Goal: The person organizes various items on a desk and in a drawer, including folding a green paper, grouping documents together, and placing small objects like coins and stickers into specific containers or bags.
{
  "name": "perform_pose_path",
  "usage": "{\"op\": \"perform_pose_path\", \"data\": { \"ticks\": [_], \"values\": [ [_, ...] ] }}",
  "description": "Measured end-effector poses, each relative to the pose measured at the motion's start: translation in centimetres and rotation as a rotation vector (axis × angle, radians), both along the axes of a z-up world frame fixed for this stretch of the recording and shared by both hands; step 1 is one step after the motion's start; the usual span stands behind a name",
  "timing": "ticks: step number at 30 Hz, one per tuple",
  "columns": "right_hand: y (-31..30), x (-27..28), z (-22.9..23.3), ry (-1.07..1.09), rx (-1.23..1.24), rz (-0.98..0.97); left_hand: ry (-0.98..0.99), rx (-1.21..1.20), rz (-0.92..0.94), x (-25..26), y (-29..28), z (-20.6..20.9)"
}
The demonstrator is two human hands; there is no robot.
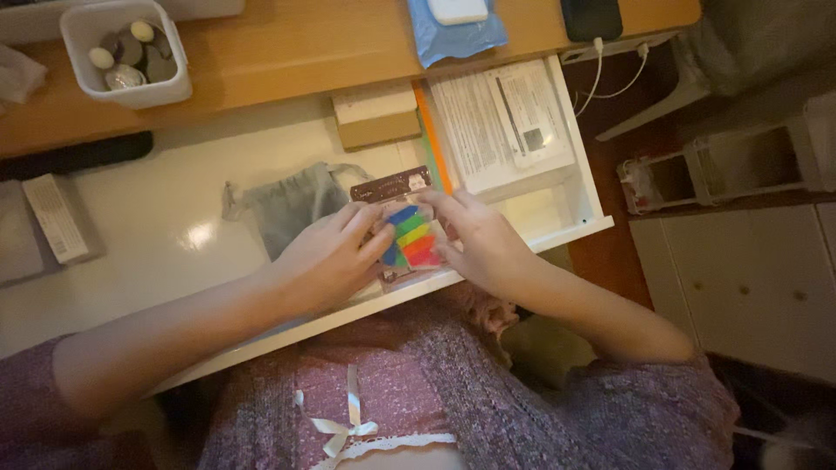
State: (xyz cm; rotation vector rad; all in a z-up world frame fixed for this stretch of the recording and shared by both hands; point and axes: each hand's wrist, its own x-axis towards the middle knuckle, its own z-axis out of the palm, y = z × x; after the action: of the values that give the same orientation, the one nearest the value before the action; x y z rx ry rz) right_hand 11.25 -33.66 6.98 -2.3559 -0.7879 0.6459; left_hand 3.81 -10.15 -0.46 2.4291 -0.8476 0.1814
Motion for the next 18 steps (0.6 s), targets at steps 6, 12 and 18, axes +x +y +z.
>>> {"op": "perform_pose_path", "data": {
  "ticks": [6, 12, 18],
  "values": [
    [0.3, 0.8, -0.8, -0.157, -0.024, 0.162, -0.079, -0.032, -0.012, 0.1, 0.2, 0.5],
    [-0.3, 2.4, -0.1, 0.058, -0.038, 0.045, -0.133, 0.031, -0.041, -0.1, 0.4, 0.2],
    [-2.2, 3.5, 1.6, 0.043, 0.027, -0.032, -0.153, 0.009, -0.205, 0.2, 0.1, -0.2]
  ]
}}
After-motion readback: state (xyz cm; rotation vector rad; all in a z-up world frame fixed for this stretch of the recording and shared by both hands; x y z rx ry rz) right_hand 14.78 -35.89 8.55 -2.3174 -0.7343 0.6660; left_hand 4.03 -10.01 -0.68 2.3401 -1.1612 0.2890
